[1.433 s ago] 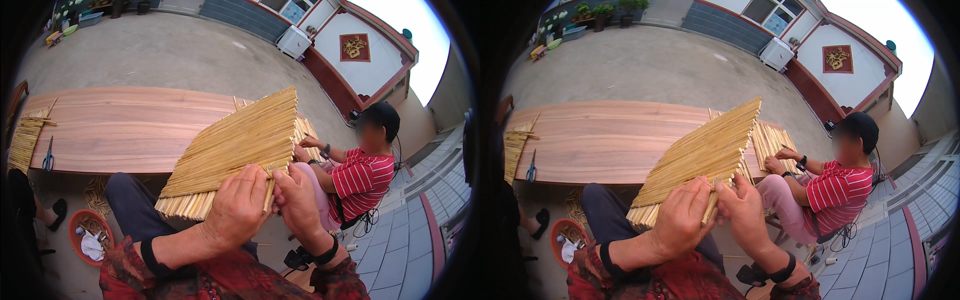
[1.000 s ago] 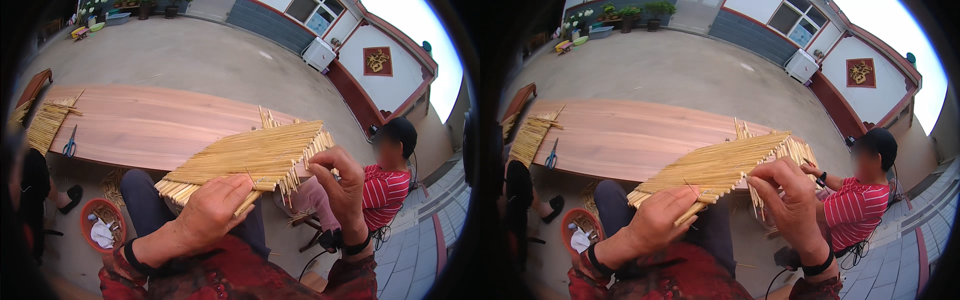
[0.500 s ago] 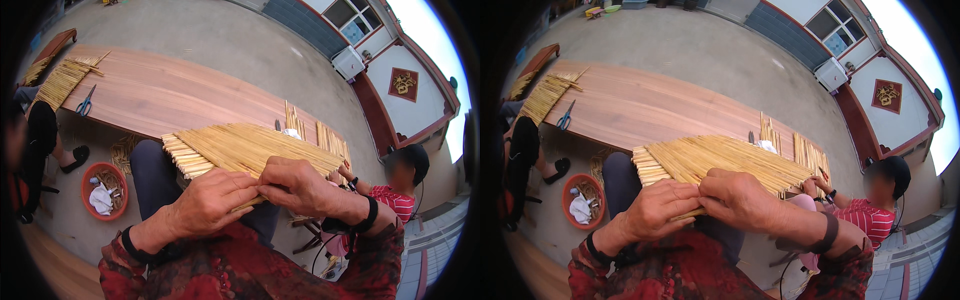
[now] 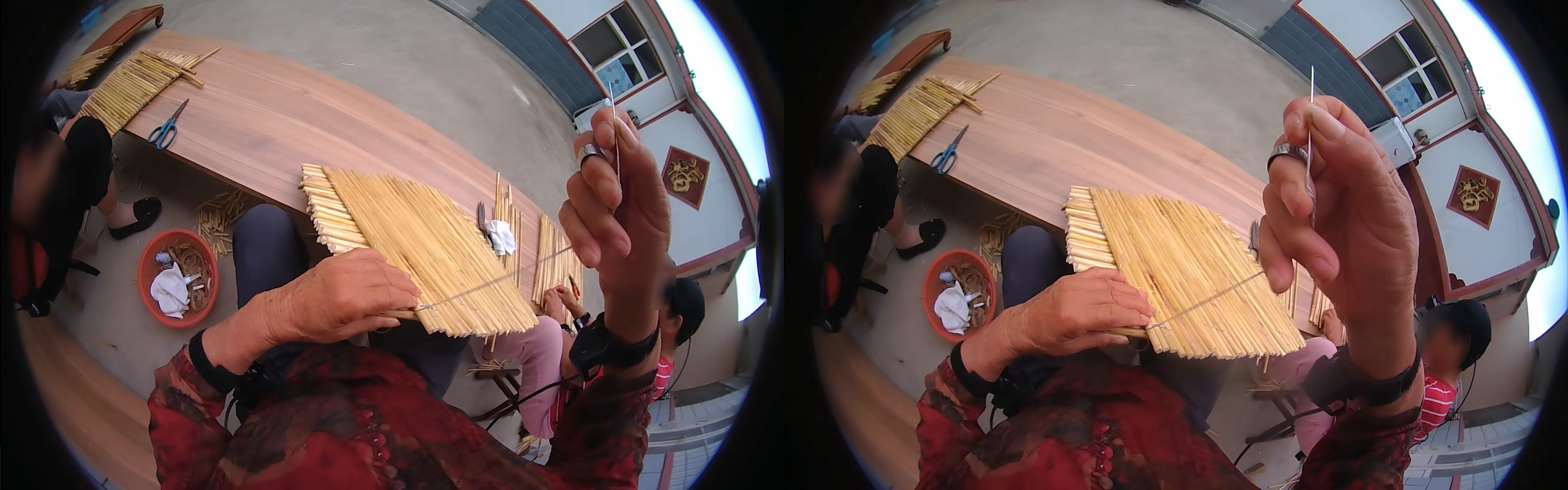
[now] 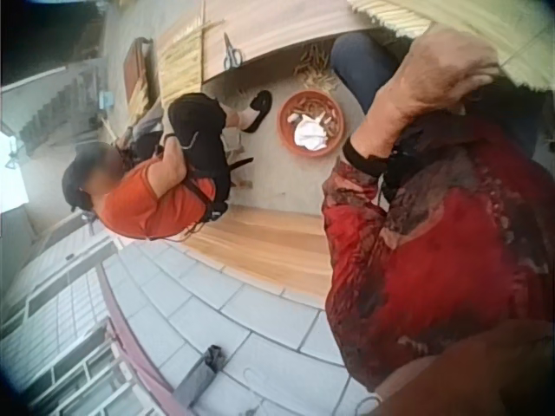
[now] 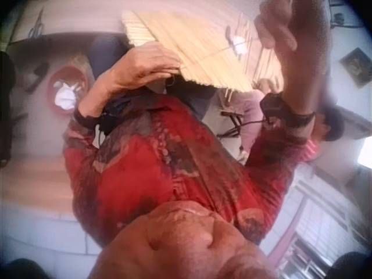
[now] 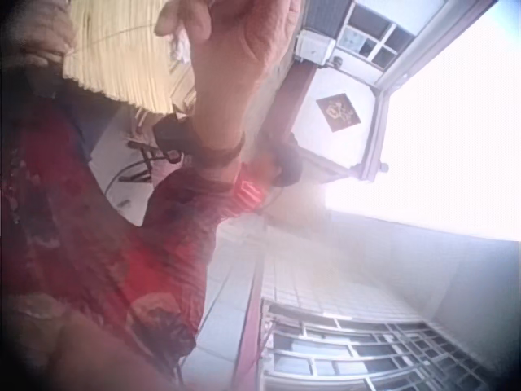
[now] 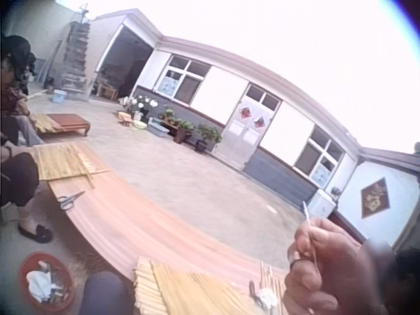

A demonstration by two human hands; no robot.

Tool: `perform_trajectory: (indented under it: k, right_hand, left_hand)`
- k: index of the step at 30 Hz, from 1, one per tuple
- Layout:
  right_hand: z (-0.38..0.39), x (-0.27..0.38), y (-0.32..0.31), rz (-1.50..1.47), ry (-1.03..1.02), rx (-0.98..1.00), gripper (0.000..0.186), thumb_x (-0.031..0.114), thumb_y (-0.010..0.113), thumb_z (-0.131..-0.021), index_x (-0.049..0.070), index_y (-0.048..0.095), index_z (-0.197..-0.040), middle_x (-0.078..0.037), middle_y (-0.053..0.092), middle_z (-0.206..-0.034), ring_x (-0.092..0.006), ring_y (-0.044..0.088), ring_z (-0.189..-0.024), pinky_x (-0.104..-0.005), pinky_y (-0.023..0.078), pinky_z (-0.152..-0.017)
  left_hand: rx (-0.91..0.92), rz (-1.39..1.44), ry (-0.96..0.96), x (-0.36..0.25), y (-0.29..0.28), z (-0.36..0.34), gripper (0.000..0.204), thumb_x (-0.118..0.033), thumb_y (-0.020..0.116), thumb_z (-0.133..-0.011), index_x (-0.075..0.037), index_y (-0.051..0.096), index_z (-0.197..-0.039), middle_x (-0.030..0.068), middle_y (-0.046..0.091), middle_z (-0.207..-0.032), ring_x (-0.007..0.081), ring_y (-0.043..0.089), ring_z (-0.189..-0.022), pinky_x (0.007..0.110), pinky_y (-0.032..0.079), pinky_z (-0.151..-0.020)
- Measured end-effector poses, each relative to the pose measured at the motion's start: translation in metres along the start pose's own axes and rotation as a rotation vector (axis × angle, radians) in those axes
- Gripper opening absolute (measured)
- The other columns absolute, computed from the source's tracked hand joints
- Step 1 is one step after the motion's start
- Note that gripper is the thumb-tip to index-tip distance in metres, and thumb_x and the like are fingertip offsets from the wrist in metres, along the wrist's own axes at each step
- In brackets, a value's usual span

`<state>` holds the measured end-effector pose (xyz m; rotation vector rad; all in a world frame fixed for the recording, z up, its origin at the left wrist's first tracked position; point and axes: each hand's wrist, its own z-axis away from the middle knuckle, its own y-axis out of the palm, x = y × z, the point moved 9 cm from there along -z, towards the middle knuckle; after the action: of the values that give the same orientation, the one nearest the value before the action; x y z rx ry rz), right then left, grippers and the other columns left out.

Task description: The person weaves together lengths of reed using a long white string and a needle, pulling the thread through the reeds to secure them in a flat panel.

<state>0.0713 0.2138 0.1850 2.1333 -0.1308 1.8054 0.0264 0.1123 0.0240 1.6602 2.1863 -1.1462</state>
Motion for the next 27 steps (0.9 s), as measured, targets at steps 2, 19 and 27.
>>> perform_trajectory:
  k: [2, 19, 27]
  right_hand:
    - [-0.01, 0.002, -0.018, 0.269, 0.043, -0.031, 0.021, 0.02, 0.042, -0.098, 0.001, 0.05, -0.097, 0.0, 0.044, -0.06, -0.0041, 0.033, -0.038, -0.0194, 0.037, -0.036]
    - [0.017, -0.19, 0.0, 1.261, 0.266, 0.346, 0.021, 0.016, 0.067, -0.078, 0.007, 0.061, -0.096, -0.015, 0.059, -0.07, -0.0311, 0.061, -0.067, -0.0397, 0.048, -0.06]
    - [0.035, -0.238, -0.033, 0.712, 0.473, 0.146, 0.008, 0.008, 0.061, -0.086, 0.002, 0.058, -0.091, -0.003, 0.052, -0.082, -0.0104, 0.051, -0.069, -0.0246, 0.044, -0.065]
  left_hand:
    - [0.033, -0.044, -0.061, 0.005, -0.01, 0.008, 0.029, -0.011, 0.067, -0.077, -0.006, 0.059, -0.104, 0.0081, 0.062, -0.107, 0.0248, 0.057, -0.103, 0.041, 0.041, -0.091]
    - [0.014, -0.129, -0.318, 0.038, -0.005, 0.07, 0.026, -0.007, 0.06, -0.082, -0.01, 0.059, -0.109, 0.0068, 0.061, -0.113, 0.0229, 0.056, -0.109, 0.051, 0.03, -0.103]
    - [-0.257, -0.276, -0.427, 0.032, -0.014, 0.095, 0.044, -0.006, 0.068, -0.074, -0.005, 0.053, -0.116, 0.0126, 0.054, -0.122, 0.0273, 0.052, -0.114, 0.047, 0.034, -0.101]
